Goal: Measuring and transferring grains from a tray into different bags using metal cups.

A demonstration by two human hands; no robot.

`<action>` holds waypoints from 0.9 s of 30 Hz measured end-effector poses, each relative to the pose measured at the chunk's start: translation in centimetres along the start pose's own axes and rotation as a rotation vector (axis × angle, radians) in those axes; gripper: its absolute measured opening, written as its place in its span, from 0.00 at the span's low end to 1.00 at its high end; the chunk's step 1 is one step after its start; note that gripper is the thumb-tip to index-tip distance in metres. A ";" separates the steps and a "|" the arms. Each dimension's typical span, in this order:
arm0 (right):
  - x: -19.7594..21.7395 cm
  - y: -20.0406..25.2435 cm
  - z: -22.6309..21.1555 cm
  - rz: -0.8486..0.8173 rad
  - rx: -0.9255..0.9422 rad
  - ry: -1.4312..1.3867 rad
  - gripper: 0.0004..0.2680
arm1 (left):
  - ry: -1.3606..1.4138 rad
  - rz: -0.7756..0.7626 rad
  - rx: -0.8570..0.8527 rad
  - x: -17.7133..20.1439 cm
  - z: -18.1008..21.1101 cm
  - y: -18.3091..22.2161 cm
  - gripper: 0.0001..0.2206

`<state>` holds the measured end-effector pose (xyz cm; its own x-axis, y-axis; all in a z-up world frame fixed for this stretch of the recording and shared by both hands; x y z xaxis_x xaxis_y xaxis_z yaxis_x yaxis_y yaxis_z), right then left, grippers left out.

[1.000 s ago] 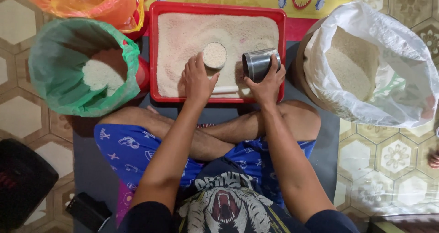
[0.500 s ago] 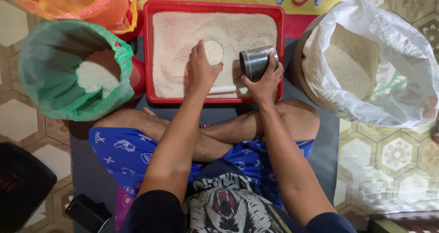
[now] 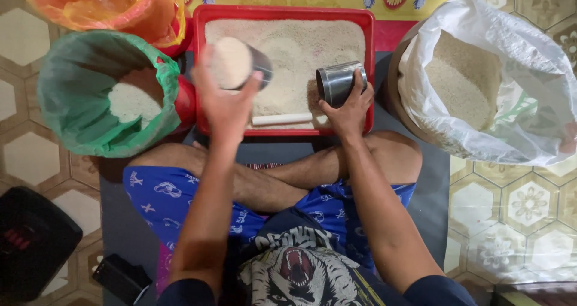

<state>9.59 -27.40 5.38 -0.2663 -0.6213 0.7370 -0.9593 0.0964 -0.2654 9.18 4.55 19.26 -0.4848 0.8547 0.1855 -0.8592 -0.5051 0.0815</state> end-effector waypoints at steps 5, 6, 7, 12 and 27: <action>-0.2 0.0 0.3 -0.010 -0.017 0.003 0.47 | 0.121 0.118 -0.294 7.6 5.1 -0.4 0.42; -0.1 0.0 0.3 -0.008 -0.016 0.002 0.47 | 0.122 0.118 -0.296 9.1 5.3 -0.7 0.42; 0.0 0.0 -0.2 -0.014 0.038 0.024 0.46 | 0.088 0.105 -0.329 10.5 5.8 -1.0 0.39; -0.3 0.0 -0.3 -0.032 0.081 0.050 0.45 | 0.133 0.158 -0.325 16.7 3.1 -3.2 0.28; -0.2 0.0 -0.6 -0.047 0.083 0.059 0.44 | 0.975 0.154 0.375 18.8 -2.8 -5.8 0.19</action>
<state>9.60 -26.80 5.66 -0.2285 -0.5766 0.7844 -0.9605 0.0021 -0.2783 4.59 23.92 19.53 -0.6491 0.4205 -0.6339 -0.7522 -0.4792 0.4523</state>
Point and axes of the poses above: each hand's wrist, its own y-axis away from the middle knuckle, its own x-axis out of the back of the hand, z = x × y, the point moved 8 cm from there along -y, towards the middle knuckle, and after that the axes turned 15 degrees about x, right-handed, at the moved point
